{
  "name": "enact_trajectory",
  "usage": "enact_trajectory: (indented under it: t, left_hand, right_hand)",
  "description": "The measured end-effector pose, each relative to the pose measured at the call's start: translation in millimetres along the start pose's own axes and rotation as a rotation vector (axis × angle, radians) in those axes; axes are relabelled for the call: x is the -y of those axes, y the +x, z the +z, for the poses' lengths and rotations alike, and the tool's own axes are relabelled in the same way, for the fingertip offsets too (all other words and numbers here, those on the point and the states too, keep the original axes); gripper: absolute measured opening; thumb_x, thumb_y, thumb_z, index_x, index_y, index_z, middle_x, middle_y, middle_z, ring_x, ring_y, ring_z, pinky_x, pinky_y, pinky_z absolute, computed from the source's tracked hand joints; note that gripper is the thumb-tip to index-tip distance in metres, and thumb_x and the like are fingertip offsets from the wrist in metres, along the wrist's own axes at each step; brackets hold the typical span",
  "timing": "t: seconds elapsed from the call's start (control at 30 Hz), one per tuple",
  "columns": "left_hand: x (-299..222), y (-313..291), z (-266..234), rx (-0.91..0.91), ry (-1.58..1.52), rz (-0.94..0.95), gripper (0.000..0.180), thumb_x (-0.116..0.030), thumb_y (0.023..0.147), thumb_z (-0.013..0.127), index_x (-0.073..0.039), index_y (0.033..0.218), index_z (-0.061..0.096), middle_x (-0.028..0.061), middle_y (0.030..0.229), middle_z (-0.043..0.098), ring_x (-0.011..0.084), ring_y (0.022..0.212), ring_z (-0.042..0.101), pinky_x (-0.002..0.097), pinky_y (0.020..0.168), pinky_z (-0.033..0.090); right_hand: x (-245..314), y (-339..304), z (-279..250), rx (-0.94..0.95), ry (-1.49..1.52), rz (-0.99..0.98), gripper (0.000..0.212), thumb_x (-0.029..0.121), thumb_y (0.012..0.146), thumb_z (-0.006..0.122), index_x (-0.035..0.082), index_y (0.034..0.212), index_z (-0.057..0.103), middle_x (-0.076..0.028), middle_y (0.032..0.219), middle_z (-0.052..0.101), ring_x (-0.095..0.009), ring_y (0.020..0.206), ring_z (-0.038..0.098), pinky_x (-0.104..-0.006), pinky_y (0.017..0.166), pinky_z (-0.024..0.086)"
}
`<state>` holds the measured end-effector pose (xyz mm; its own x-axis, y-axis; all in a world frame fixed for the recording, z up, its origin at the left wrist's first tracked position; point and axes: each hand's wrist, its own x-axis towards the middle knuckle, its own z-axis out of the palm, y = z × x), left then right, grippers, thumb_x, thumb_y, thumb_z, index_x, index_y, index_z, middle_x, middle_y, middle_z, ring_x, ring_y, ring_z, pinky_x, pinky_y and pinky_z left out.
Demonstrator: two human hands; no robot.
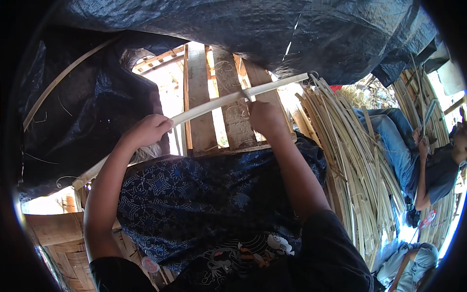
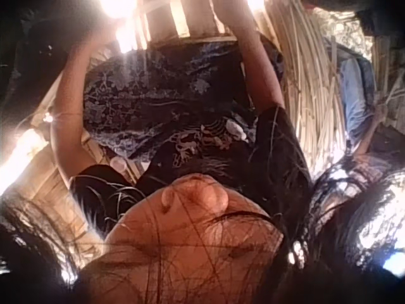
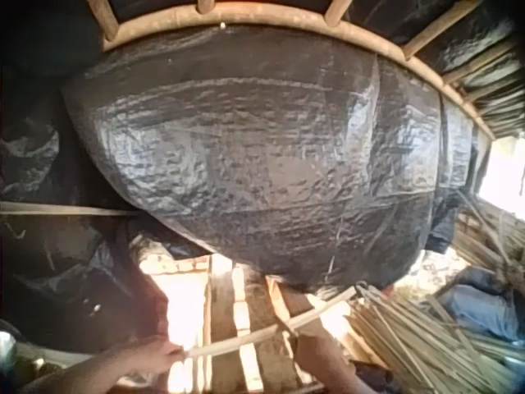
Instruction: The person is using a small utility blade to split and shave thin strips from a length of bamboo for furniture manufacturing.
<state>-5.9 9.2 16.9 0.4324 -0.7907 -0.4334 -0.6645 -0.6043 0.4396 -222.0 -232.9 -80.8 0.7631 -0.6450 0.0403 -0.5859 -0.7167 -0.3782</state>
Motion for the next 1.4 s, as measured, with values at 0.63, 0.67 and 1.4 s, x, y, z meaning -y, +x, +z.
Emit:
enact_trajectory:
  t: [0.63,0.67,1.4]
  left_hand:
    - [-10.2,5.8,22.3,-0.327,0.447,0.199,0.032,-0.03,0.096,0.045,-0.005,0.087,0.061,0.0172,0.073,0.065,0.0357,0.07,0.065,0.0481,0.065,0.052]
    - [-9.0,6.0,23.3,-0.329,0.444,0.199,0.032,-0.03,0.096,0.045,-0.005,0.087,0.061,0.0172,0.073,0.065,0.0357,0.07,0.065,0.0481,0.065,0.052]
    - [-8.2,3.5,28.6,-0.286,0.44,0.188,0.038,-0.034,0.099,0.041,-0.003,0.089,0.061,0.018,0.076,0.065,0.0368,0.077,0.064,0.0485,0.069,0.051]
  right_hand:
    - [49.3,-22.0,38.4,-0.579,-0.276,-0.631,0.021,0.016,0.097,0.049,0.002,0.083,0.055,-0.009,0.063,0.05,-0.027,0.048,0.053,-0.0407,0.045,0.044]
    - [43.4,-18.6,36.5,-0.506,-0.234,-0.524,0.023,0.016,0.098,0.048,0.001,0.083,0.055,-0.01,0.061,0.05,-0.029,0.047,0.053,-0.0425,0.044,0.043]
    - [41.4,-29.3,32.8,-0.519,-0.197,-0.767,0.018,0.015,0.095,0.053,0.005,0.081,0.055,-0.005,0.065,0.05,-0.021,0.053,0.054,-0.0334,0.042,0.044]
